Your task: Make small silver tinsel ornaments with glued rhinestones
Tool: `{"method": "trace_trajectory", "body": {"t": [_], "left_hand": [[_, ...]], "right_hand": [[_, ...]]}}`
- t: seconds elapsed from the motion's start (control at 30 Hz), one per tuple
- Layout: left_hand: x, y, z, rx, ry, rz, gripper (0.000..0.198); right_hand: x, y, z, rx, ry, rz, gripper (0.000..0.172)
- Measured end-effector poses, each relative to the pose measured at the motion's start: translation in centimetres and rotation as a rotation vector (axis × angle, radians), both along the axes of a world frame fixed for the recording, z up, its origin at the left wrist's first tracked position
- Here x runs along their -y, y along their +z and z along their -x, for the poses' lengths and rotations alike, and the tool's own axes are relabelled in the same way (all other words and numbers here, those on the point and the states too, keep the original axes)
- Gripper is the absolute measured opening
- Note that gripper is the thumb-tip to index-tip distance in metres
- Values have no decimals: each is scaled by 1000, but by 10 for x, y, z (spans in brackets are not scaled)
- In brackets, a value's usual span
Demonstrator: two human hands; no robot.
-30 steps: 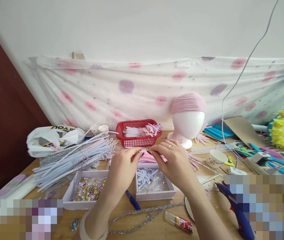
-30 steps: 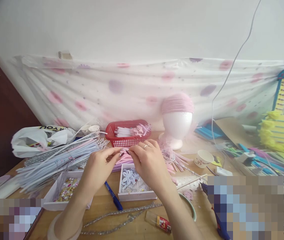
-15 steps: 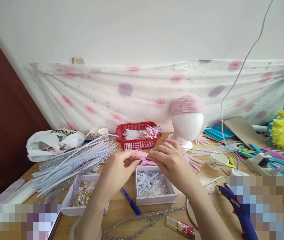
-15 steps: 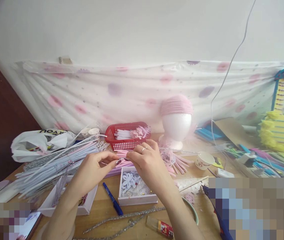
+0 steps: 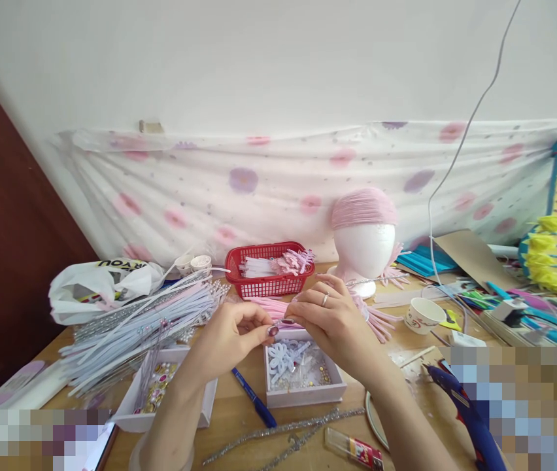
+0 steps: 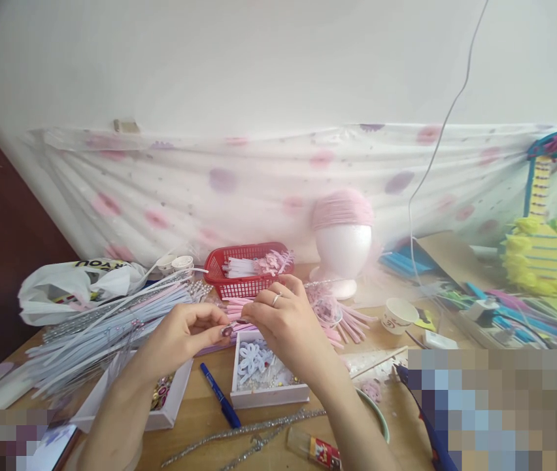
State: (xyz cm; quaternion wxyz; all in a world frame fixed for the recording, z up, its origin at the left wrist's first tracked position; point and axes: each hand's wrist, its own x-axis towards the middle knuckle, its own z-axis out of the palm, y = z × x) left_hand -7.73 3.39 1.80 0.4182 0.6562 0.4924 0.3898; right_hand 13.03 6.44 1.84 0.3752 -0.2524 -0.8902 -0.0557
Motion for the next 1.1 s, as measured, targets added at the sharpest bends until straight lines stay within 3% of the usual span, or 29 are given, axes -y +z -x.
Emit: {"method": "trace_trajectory", "body": {"t": [0.17, 0.37, 0.57, 0.7, 0.8, 0.87, 1.0, 1.1], "left_hand": [[-2, 0, 0, 255, 77, -69, 17], [-6, -9, -15, 486, 272, -199, 16], [1, -8, -37, 952, 213, -3, 25], [5, -6, -42, 1030, 170, 99, 25], [4, -6, -40, 985, 132, 48, 27], [2, -6, -35, 875, 166, -76, 26], [2, -4, -21, 414, 236, -408, 11], [4, 0, -8, 104, 130, -545, 9]], "right_hand": [[6, 3, 5, -124, 23, 21, 22], [17, -3, 20, -313, -11, 229, 14], [22, -11, 40, -582, 135, 642, 24], [20, -16, 45, -663, 289, 829, 31], [17, -14, 41, -683, 340, 897, 31], [16, -11, 37, -673, 325, 856, 32], [15, -2, 23, -578, 183, 734, 32], [13, 4, 10, -455, 120, 721, 34]]}}
